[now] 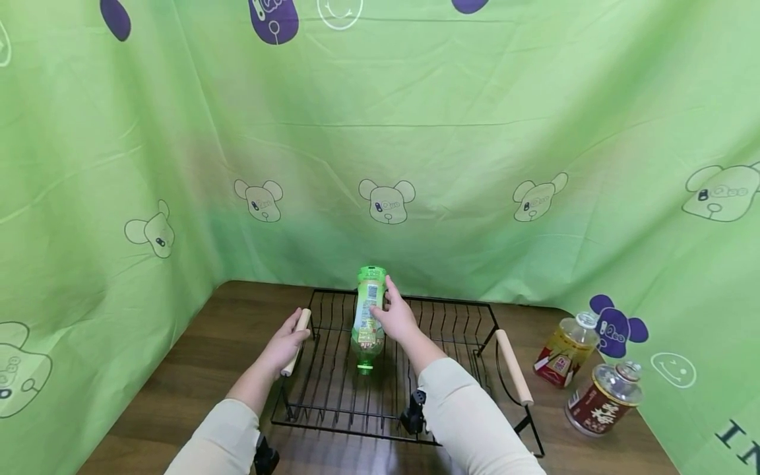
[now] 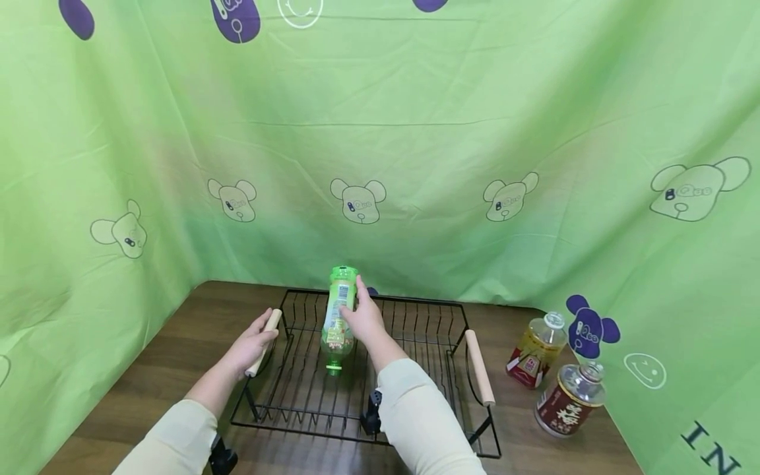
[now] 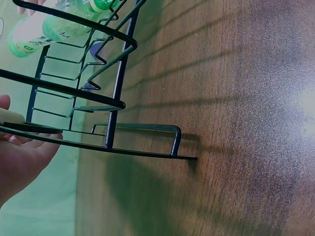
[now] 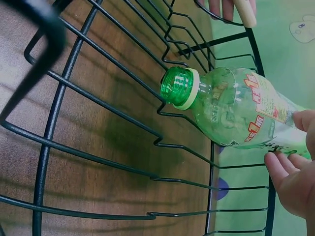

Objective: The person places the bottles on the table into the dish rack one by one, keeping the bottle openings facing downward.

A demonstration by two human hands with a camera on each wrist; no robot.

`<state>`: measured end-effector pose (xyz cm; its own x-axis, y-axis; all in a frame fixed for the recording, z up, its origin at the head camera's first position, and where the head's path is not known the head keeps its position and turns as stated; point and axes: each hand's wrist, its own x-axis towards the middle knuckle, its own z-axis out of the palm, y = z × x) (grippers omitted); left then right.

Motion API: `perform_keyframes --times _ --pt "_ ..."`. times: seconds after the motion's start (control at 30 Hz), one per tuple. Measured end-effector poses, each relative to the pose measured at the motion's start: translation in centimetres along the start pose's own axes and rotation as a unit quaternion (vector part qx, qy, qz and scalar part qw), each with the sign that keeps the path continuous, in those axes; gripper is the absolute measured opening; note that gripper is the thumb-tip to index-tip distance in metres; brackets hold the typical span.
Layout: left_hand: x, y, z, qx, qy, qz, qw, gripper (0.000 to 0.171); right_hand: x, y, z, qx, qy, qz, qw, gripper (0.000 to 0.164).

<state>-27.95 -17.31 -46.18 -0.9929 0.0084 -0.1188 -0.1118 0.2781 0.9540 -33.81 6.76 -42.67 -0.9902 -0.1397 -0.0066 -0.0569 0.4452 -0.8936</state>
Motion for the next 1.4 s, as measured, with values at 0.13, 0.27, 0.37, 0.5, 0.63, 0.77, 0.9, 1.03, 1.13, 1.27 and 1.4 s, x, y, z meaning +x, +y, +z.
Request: perform_keyframes --times 0.13,0.27,0.37,0.5,0.63,0.77,0.9,1.03,1.13,1.27,1.4 --pt "-0.3 -0.3 -0.1 -0.012 -0.012 -0.003 0.9998 0.070 -0.2 0.0 -0.1 -0.001 -0.002 0.002 1.000 0.080" --pt "-0.7 -0.7 -0.3 -0.033 -0.029 -0.002 0.9990 0.072 -0.4 -0.1 -0.4 0.000 0.002 -0.003 1.000 0.080" --pt "-1.0 -1.3 -0.4 -0.061 -0.040 0.000 0.9973 0.072 -0.7 -0.2 -0.9 -0.001 0.004 -0.010 1.000 0.080" --pt "-1.2 -1.7 -0.3 -0.089 -0.047 -0.001 0.9949 0.072 -1.3 -0.1 -2.2 0.011 0.004 -0.013 1.000 0.079" --pt "-1.3 -1.7 -0.1 -0.088 -0.051 -0.003 0.9948 0.072 -2.3 -0.2 -4.3 0.016 0.009 -0.026 1.000 0.078" --pt "-1.5 -1.6 -0.2 -0.081 -0.057 -0.003 0.9950 0.073 -4.3 -0.5 -7.3 0.011 0.017 -0.049 0.999 0.076" --pt "-1.7 -1.5 -0.3 -0.075 -0.055 -0.003 0.9956 0.072 -7.0 -0.7 -10.6 0.013 0.031 -0.079 0.996 0.077" --pt "-1.7 -1.4 -0.5 -0.078 -0.055 -0.002 0.9955 0.073 -9.6 -0.2 -13.6 0.010 0.061 -0.102 0.993 0.079" --pt "-1.8 -1.4 -0.6 -0.077 -0.055 0.000 0.9955 0.074 -11.8 0.8 -15.5 0.005 0.089 -0.100 0.991 0.081" --pt "-1.9 -1.4 -0.5 -0.069 -0.054 -0.002 0.9961 0.074 -14.2 2.5 -17.3 -0.011 0.133 -0.091 0.987 0.083" --pt "-1.8 -1.4 -0.4 -0.066 -0.056 -0.003 0.9963 0.073 -16.2 4.0 -18.7 -0.024 0.187 -0.093 0.978 0.088"
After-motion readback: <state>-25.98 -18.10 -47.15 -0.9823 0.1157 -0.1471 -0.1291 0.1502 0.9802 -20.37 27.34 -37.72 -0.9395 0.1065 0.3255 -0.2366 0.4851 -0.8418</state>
